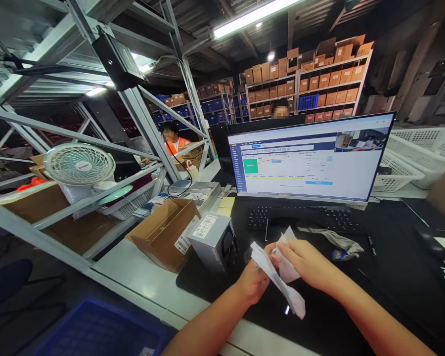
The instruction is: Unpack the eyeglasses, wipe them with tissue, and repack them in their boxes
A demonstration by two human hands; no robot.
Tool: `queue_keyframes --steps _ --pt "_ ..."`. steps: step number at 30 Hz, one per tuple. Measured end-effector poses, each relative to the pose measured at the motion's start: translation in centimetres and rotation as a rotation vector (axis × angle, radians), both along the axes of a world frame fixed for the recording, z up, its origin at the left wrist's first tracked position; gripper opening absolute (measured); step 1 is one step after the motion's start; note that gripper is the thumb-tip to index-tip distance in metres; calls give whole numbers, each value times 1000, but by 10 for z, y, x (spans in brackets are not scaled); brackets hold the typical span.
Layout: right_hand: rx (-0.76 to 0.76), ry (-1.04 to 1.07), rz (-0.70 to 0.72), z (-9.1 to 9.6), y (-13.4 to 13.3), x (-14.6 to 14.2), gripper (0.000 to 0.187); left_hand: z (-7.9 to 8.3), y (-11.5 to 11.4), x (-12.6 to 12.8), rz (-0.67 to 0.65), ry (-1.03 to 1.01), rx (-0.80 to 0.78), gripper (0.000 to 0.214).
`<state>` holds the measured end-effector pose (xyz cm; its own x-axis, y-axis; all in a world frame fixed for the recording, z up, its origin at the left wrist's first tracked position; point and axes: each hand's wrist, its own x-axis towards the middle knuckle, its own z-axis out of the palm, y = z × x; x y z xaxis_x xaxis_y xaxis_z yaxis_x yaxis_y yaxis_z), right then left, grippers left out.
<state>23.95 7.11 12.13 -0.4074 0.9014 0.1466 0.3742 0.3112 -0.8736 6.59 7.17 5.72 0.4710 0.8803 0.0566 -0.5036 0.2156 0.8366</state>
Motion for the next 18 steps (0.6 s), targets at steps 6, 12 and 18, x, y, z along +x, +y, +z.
queue_keyframes --steps 6,12,18 --pt "-69 59 30 -2 4 7 45 0 3 -4 163 -5 -17 50" --pt "-122 129 -87 -4 9 14 54 6 9 -9 325 -41 -9 48" --pt "44 -68 -298 -7 10 9 56 5 7 -19 377 25 240 55"
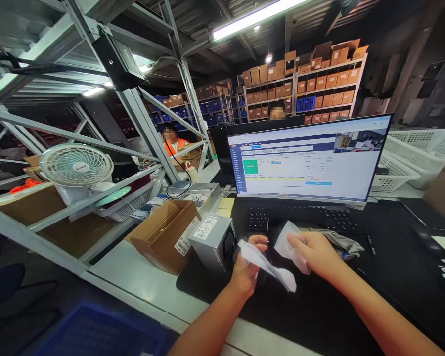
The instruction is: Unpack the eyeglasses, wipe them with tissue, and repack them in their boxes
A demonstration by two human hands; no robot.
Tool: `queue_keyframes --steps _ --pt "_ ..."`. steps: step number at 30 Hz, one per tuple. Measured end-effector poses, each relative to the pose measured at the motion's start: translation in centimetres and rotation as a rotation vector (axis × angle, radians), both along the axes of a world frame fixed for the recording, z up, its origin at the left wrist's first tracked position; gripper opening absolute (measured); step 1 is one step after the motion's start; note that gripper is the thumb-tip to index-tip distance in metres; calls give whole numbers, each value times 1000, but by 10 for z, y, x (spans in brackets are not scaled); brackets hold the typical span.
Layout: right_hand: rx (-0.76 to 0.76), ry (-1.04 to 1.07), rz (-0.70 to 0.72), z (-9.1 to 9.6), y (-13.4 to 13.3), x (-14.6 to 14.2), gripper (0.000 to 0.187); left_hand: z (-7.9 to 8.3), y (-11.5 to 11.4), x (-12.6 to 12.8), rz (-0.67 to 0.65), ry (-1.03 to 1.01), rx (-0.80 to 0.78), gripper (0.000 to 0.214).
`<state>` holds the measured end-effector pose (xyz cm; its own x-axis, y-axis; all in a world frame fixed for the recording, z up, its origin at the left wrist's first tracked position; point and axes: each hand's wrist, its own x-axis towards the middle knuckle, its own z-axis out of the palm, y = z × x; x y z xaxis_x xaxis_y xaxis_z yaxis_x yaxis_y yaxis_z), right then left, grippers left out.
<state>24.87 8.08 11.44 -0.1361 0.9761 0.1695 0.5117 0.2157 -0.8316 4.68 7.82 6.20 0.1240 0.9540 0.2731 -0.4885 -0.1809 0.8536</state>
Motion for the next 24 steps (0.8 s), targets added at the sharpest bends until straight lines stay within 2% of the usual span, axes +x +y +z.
queue_keyframes --steps 2,4,6,8,12,19,24 --pt "1 -16 148 2 -4 -5 53 -4 -3 1 -148 60 6 52" --pt "1 15 275 6 -8 -10 49 -8 -7 6 -249 81 -56 48" --pt "-11 52 330 8 -11 -12 45 -10 -9 11 -257 58 -116 49" --pt "-57 68 345 9 -12 -12 44 -10 -9 15 -205 14 -145 51" --pt "-107 66 314 7 -9 -5 43 -4 -5 15 -141 -65 -189 53" --pt "-6 -64 94 10 -3 9 44 -5 5 3 -68 -166 -212 54" --pt "-14 -221 77 14 0 19 34 -3 7 5 -35 -183 -215 53"
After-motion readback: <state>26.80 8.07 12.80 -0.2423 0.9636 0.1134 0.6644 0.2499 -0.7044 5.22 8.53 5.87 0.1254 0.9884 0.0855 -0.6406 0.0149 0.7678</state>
